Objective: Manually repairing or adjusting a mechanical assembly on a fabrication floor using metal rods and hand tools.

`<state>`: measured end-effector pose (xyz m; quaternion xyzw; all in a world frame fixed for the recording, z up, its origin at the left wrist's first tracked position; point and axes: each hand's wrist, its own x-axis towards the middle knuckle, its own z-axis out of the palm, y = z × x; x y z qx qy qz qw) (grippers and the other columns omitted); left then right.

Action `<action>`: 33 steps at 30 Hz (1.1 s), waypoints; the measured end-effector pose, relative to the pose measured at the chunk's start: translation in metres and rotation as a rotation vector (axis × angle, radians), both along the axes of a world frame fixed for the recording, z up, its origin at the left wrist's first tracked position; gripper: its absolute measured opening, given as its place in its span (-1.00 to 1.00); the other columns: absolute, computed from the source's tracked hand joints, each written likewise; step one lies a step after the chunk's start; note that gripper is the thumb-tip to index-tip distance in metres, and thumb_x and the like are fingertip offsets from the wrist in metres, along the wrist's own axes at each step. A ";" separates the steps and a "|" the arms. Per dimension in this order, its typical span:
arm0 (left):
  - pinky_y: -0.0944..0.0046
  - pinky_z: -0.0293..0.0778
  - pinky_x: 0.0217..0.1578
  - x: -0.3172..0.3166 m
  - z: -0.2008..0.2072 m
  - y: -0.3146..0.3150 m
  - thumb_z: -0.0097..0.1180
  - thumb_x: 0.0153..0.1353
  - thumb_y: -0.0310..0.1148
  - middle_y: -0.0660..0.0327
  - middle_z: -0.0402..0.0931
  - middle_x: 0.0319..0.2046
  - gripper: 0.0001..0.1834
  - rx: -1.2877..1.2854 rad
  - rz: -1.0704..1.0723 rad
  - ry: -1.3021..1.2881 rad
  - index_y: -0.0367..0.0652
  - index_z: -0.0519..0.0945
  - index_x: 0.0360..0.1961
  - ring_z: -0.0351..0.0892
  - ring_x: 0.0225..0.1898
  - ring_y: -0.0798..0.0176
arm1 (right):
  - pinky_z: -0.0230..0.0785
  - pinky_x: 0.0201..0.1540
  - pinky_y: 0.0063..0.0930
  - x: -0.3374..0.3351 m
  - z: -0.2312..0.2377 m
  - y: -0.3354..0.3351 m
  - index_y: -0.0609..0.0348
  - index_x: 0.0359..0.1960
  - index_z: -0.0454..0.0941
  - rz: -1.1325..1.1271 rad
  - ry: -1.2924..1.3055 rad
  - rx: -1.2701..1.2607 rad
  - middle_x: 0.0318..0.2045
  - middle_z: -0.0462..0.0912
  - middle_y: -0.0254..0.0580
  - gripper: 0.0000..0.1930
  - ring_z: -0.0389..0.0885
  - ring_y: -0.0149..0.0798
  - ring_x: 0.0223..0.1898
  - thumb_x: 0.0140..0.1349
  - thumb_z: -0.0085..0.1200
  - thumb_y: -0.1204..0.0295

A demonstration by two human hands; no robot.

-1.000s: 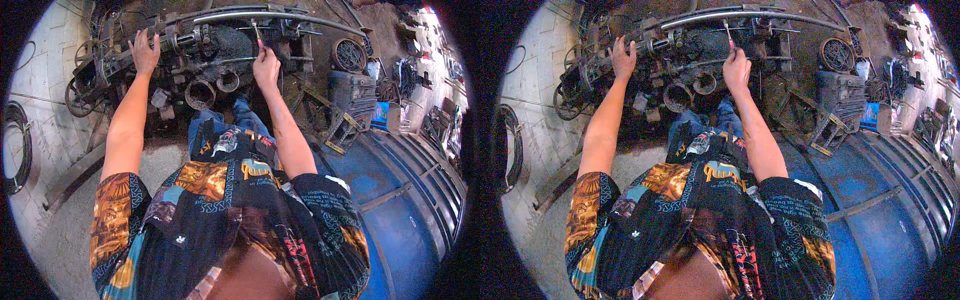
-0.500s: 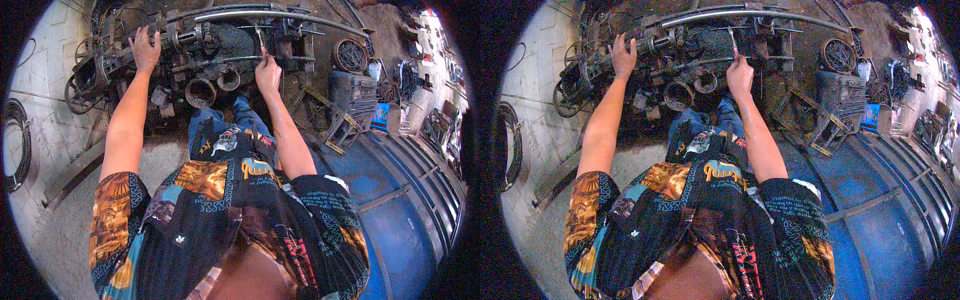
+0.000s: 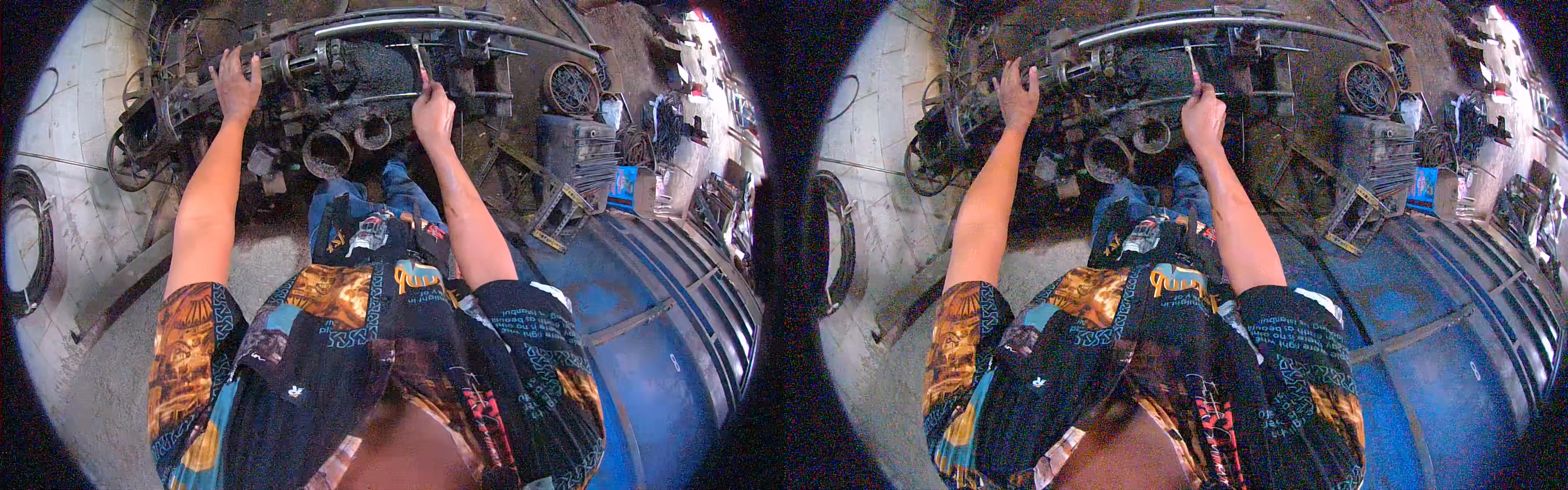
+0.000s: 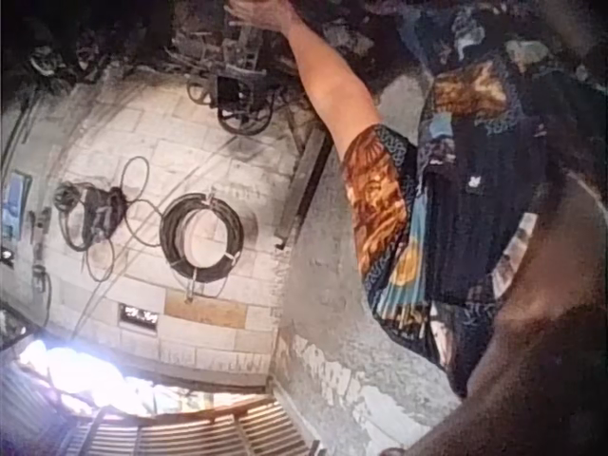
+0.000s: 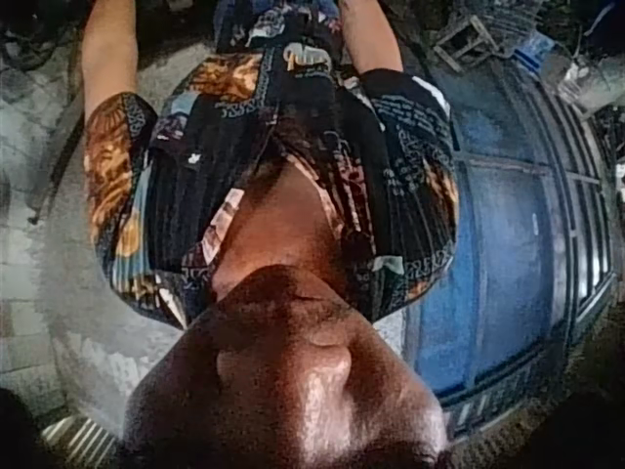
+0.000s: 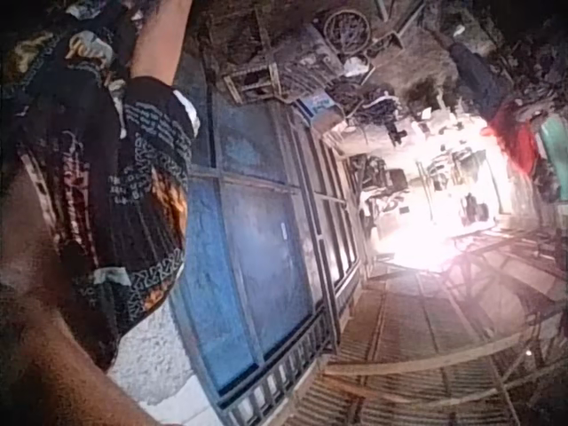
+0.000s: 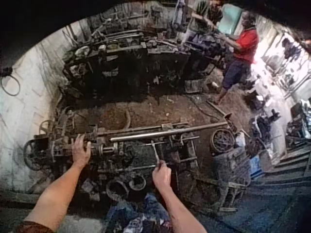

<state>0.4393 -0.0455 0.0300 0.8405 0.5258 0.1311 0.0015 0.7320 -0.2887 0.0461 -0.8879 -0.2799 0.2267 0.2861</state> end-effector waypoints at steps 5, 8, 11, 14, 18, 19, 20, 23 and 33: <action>-0.09 -0.19 0.41 -0.001 0.000 -0.002 -0.17 0.36 0.07 0.01 0.32 0.25 -0.37 0.046 -0.013 -0.029 -0.19 0.36 0.25 0.14 0.38 0.10 | 0.43 -0.18 0.12 -0.004 0.003 -0.020 0.23 -0.10 0.55 0.011 -0.010 -0.034 -0.39 0.62 0.32 -0.72 0.60 0.32 -0.32 0.31 -0.10 0.33; -0.10 -0.16 0.40 0.004 0.001 -0.001 -0.14 0.35 0.05 0.01 0.35 0.23 -0.39 0.063 -0.026 -0.047 -0.18 0.38 0.24 0.17 0.36 0.09 | 0.40 -0.24 0.11 -0.001 -0.015 -0.048 0.23 -0.16 0.58 0.031 -0.056 -0.016 -0.47 0.62 0.26 -0.73 0.59 0.29 -0.37 0.31 -0.10 0.33; -0.11 -0.15 0.40 0.002 0.001 -0.002 -0.12 0.35 0.04 0.02 0.36 0.22 -0.40 0.068 -0.020 -0.068 -0.18 0.39 0.23 0.18 0.36 0.09 | 0.35 -0.37 -0.02 -0.002 0.009 -0.091 0.24 -0.21 0.59 -0.067 0.171 0.052 -0.54 0.61 0.14 -0.75 0.59 0.20 -0.45 0.33 -0.08 0.33; -0.12 -0.15 0.39 0.003 0.006 -0.007 -0.10 0.34 0.02 0.04 0.36 0.22 -0.41 0.063 -0.016 -0.086 -0.19 0.40 0.22 0.18 0.36 0.09 | 0.33 -0.41 -0.16 0.015 0.016 -0.149 0.24 -0.19 0.57 -0.132 0.165 0.118 -0.54 0.58 0.05 -0.77 0.56 0.01 -0.52 0.34 -0.10 0.38; -0.12 -0.14 0.39 0.006 0.008 -0.007 -0.09 0.33 0.02 0.04 0.37 0.22 -0.41 0.046 -0.005 -0.076 -0.19 0.41 0.21 0.19 0.35 0.09 | 0.38 -0.23 -0.13 0.041 -0.008 -0.196 0.25 -0.11 0.54 -0.229 0.085 -0.104 -0.36 0.63 0.09 -0.77 0.60 0.07 -0.32 0.33 -0.08 0.40; -0.12 -0.14 0.39 0.004 0.008 -0.005 -0.09 0.33 0.02 0.04 0.37 0.22 -0.41 0.049 -0.009 -0.073 -0.19 0.41 0.21 0.19 0.35 0.09 | 0.37 -0.19 -0.12 0.047 -0.029 -0.203 0.25 -0.11 0.54 -0.213 0.021 -0.095 -0.33 0.60 0.10 -0.77 0.58 0.08 -0.27 0.31 -0.08 0.40; -0.12 -0.14 0.39 0.004 0.007 -0.004 -0.08 0.33 0.03 0.04 0.37 0.22 -0.41 0.046 -0.013 -0.068 -0.19 0.41 0.20 0.19 0.35 0.09 | 0.36 -0.14 -0.12 0.054 -0.056 -0.208 0.26 -0.10 0.54 -0.197 -0.044 -0.089 -0.29 0.58 0.11 -0.76 0.55 0.09 -0.22 0.30 -0.07 0.41; -0.12 -0.14 0.39 0.002 0.004 -0.003 -0.08 0.33 0.03 0.03 0.37 0.22 -0.42 0.050 -0.016 -0.061 -0.19 0.42 0.19 0.20 0.35 0.08 | 0.34 -0.08 -0.11 0.064 -0.078 -0.172 0.27 -0.10 0.54 -0.194 -0.111 -0.053 -0.27 0.51 0.08 -0.75 0.49 0.09 -0.16 0.23 -0.01 0.44; -0.13 -0.14 0.39 0.004 0.005 -0.003 -0.08 0.34 0.02 0.02 0.37 0.21 -0.42 0.031 -0.013 -0.081 -0.20 0.42 0.19 0.20 0.34 0.05 | 0.37 -0.04 -0.16 0.079 -0.118 -0.094 0.21 -0.28 0.60 -0.368 -0.125 0.193 -0.29 0.51 -0.02 -0.81 0.48 0.06 -0.15 0.01 0.20 0.57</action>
